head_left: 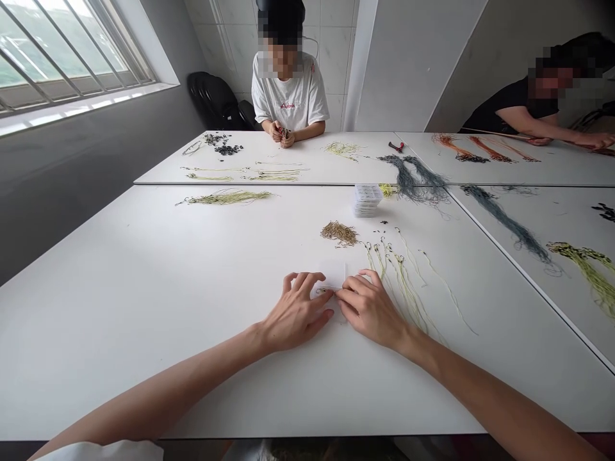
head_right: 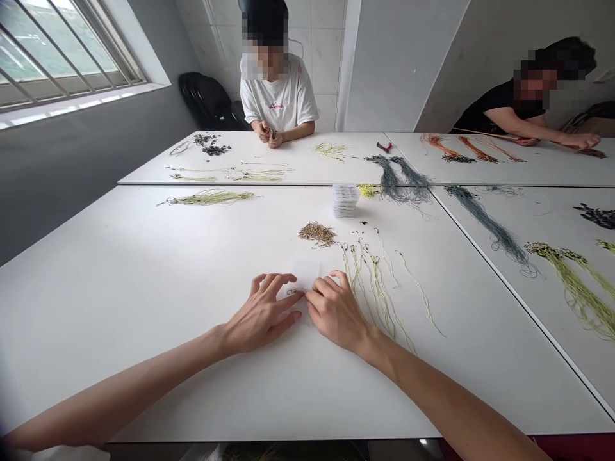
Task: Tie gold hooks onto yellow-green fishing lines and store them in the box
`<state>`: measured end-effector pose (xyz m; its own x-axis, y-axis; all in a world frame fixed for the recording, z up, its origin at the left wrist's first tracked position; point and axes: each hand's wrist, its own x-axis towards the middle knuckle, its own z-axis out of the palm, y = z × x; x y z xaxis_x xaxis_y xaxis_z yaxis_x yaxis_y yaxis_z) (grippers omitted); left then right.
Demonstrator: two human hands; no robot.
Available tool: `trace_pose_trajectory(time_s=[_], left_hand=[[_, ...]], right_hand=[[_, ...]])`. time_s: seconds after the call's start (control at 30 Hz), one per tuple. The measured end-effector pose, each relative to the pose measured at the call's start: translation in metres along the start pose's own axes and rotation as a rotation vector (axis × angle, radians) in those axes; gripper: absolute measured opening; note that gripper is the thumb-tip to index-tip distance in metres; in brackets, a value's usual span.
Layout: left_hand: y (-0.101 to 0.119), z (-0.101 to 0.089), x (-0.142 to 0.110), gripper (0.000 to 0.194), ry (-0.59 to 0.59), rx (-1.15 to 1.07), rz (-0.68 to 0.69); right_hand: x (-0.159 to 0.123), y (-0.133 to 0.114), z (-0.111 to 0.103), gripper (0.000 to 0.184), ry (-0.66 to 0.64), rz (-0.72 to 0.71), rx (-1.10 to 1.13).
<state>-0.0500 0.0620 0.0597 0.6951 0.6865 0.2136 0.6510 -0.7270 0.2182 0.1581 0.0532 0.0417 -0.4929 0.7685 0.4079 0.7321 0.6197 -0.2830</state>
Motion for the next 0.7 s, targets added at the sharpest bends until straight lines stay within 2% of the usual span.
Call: trace_pose_trajectory(time_s=[0.33,0.7], left_hand=[[-0.009,0.001,-0.0076,0.04,-0.003,-0.11,-0.032],[-0.0085,0.0016,-0.006,0.038,-0.006,-0.031,-0.005]], right_hand=[[-0.0012,0.0004,0.0008,0.016,0.021,0.039,0.073],[-0.0011,-0.001,-0.0004,0.018,-0.001,0.027,0.014]])
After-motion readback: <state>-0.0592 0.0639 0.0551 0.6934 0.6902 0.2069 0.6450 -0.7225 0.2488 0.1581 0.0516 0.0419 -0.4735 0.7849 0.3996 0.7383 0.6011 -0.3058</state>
